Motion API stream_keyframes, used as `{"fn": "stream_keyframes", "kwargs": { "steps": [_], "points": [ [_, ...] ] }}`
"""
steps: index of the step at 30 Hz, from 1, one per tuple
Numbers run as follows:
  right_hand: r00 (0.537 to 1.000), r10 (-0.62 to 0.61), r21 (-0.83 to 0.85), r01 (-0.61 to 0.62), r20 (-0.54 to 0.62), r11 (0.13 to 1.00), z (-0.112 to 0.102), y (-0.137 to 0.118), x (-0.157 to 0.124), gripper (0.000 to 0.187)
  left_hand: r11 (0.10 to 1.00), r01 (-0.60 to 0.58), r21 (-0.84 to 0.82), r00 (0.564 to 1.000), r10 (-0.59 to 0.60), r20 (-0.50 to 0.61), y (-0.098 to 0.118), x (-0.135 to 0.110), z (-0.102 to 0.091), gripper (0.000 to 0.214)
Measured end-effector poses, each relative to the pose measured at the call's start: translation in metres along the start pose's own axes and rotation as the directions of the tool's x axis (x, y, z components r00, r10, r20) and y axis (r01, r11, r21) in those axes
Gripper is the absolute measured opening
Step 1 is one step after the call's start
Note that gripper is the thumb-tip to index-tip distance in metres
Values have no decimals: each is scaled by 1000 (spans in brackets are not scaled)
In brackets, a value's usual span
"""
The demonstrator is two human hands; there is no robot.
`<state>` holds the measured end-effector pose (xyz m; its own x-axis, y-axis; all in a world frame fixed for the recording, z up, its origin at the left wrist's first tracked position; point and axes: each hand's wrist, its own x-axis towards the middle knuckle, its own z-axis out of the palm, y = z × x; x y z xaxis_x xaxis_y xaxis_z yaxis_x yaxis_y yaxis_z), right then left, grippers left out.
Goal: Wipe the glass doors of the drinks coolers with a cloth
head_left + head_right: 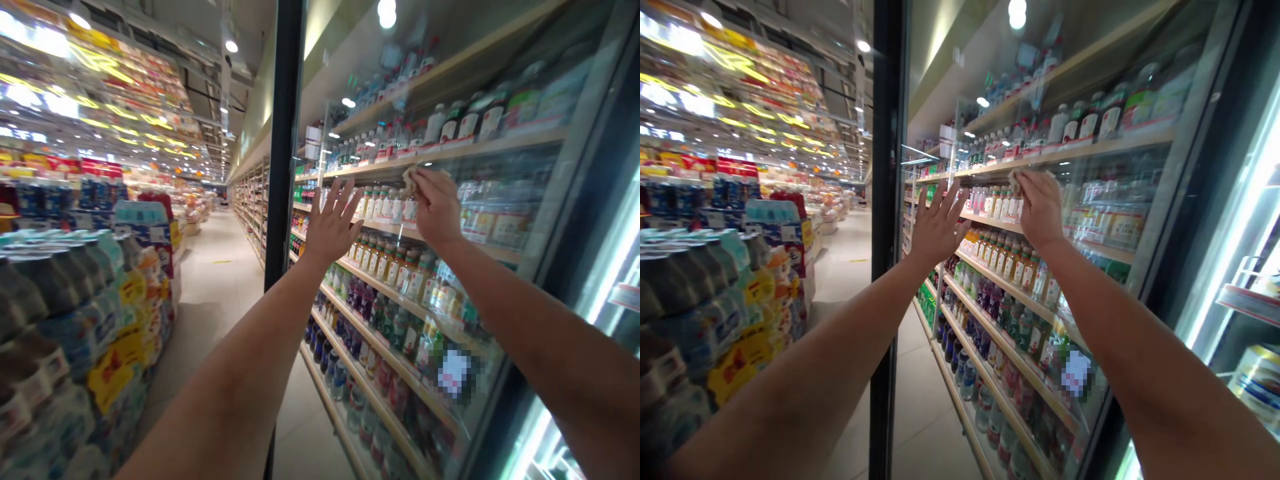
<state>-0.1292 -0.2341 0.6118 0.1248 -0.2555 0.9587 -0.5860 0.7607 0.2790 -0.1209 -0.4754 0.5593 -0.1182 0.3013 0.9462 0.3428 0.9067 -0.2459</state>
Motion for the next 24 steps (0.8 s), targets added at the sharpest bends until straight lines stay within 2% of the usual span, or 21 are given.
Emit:
{"fn": "stream_keyframes", "kwargs": {
  "steps": [3,6,8,12,14,16,18,20,21,22,24],
  "points": [
    [1000,1,3,-1,-11,1000,4,-8,-6,41,1000,2,-16,1000,-2,-5,0,0,0,60],
    [992,-106,31,104,65,994,7,-17,-15,39,1000,5,-3,1000,-5,2,1,1,-1,61],
    [986,-142,32,140,84,990,5,-13,-11,38,1000,1,7,1000,-1,6,2,1,-1,61],
    [999,-40,-20,40,-9,999,3,2,9,38,1000,0,0,1000,0,3,1,0,0,61],
    [999,-4,-14,3,-32,1000,5,-1,9,38,1000,0,0,1000,0,-3,1,0,0,61],
    [999,-47,21,47,26,999,7,-9,1,39,1000,-2,2,1000,2,-4,1,0,0,61],
    [980,-151,67,144,132,987,6,-16,-8,39,1000,-2,7,1000,2,0,2,0,-1,61],
    [948,-236,98,220,214,971,2,-12,-10,39,1000,-3,17,1000,3,4,2,0,-2,61],
    [944,-247,95,232,219,968,-1,-6,-7,39,1000,-4,23,1000,3,5,3,1,-3,61],
    [954,-231,76,220,191,972,-5,2,-3,38,1000,-3,27,1000,3,5,3,1,-3,61],
    [989,-134,17,133,65,991,-13,20,7,38,1000,2,28,1000,-2,6,3,1,-4,60]
  ]
}}
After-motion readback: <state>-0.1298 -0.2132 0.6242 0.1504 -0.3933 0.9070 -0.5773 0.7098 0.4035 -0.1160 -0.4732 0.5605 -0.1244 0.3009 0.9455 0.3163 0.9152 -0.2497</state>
